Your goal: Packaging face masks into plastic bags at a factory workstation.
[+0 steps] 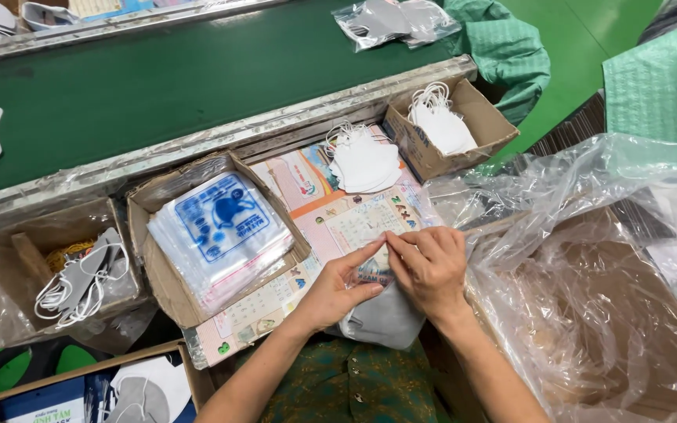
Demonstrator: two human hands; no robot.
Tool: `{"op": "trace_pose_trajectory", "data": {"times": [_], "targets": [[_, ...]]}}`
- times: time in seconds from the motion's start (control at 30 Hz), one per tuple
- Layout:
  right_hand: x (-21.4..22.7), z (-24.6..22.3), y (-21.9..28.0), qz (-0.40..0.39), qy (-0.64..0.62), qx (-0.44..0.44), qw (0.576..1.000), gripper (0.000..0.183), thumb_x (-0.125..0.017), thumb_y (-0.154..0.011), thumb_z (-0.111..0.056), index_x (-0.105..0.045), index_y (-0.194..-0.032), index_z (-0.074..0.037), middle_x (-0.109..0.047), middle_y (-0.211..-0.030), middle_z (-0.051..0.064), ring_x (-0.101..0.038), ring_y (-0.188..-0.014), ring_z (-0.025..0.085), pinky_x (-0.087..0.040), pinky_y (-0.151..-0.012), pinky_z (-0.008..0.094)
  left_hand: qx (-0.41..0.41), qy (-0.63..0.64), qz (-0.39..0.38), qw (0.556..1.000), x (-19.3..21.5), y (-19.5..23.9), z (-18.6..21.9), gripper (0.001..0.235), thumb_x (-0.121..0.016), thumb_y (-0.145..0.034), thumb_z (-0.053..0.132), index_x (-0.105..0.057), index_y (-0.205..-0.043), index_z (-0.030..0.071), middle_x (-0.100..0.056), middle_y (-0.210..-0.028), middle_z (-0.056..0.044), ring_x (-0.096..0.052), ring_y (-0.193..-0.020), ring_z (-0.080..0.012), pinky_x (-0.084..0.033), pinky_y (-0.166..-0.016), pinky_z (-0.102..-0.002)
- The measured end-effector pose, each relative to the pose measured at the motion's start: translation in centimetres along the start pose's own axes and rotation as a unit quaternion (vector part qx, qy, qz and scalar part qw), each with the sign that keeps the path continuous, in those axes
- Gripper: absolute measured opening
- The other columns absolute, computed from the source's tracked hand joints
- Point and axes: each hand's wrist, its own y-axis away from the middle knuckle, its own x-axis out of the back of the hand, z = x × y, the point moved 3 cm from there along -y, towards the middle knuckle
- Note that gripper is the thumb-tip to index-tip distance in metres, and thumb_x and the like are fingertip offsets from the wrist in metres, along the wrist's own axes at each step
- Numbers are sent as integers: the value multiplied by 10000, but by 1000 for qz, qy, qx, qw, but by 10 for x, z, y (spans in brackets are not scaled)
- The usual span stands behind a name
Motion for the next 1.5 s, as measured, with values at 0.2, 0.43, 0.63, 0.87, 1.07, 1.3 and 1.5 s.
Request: {"op": "trace_pose_trajectory", "data": {"times": [0.2,0.43,0.63,0.87,1.07,1.3,1.5], "targets": [[-1,18,18,-4,-20,-61,998,165,-831,-700,-106,-777,-856,-102,-705,-796,14,-613,-776,231,-438,-742,383,48,-83,-22,995,-13,2,-9,756,-628,-887,-107,-396,-1586,65,-504,-1581,-115,-643,-1174,-142,-566,-965,-272],[86,145,95,225,-208,-243,920,111,-720,-1105,-103,-656,-1086,-14,-712,-1016,76,-691,-903,143,-581,-870,294,79,-78,-6,994,-8,-1,2,849,-658,-847,-83,-311,-1595,123,-330,-1673,-93,-700,-1106,-210,-605,-890,-292],[59,275,321,19,-284,-535,795,287,-777,-909,-29,-657,-1169,-3,-724,-1184,94,-707,-894,218,-555,-816,392,13,-24,81,996,10,-6,12,892,-724,-847,-72,-292,-1614,73,-396,-1633,-192,-671,-1198,-225,-595,-920,-287],[80,201,196,-206,36,-428,879,427,-687,-931,-34,-688,-1357,-71,-736,-1253,188,-705,-1167,343,-557,-1000,415,20,0,82,996,12,-7,4,806,-700,-873,-49,-328,-1585,19,-459,-1552,-138,-693,-1145,-186,-575,-848,-269],[13,98,100,-134,-483,-398,768,573,-704,-843,-83,-536,-1390,-63,-649,-1340,56,-633,-1216,167,-513,-1031,327,29,21,64,997,2,-9,3,781,-718,-887,-38,-370,-1585,4,-619,-1380,-140,-690,-1095,-170,-563,-896,-269],[-34,88,111,-243,-538,-390,707,357,-588,-1016,-83,-673,-1341,36,-731,-1299,94,-646,-1171,132,-496,-1006,287,57,66,10,996,41,6,2,561,-569,-1012,52,-413,-1546,-16,-693,-1292,-210,-689,-1160,-212,-552,-1019,-323],[-34,104,122,-242,-574,-415,663,398,-568,-957,-31,-630,-1349,-4,-725,-1274,94,-667,-1130,157,-499,-972,301,80,254,-15,964,51,11,13,336,-457,-1003,-4,-565,-1298,-122,-694,-1220,-269,-709,-1131,-335,-560,-1032,-428]]}}
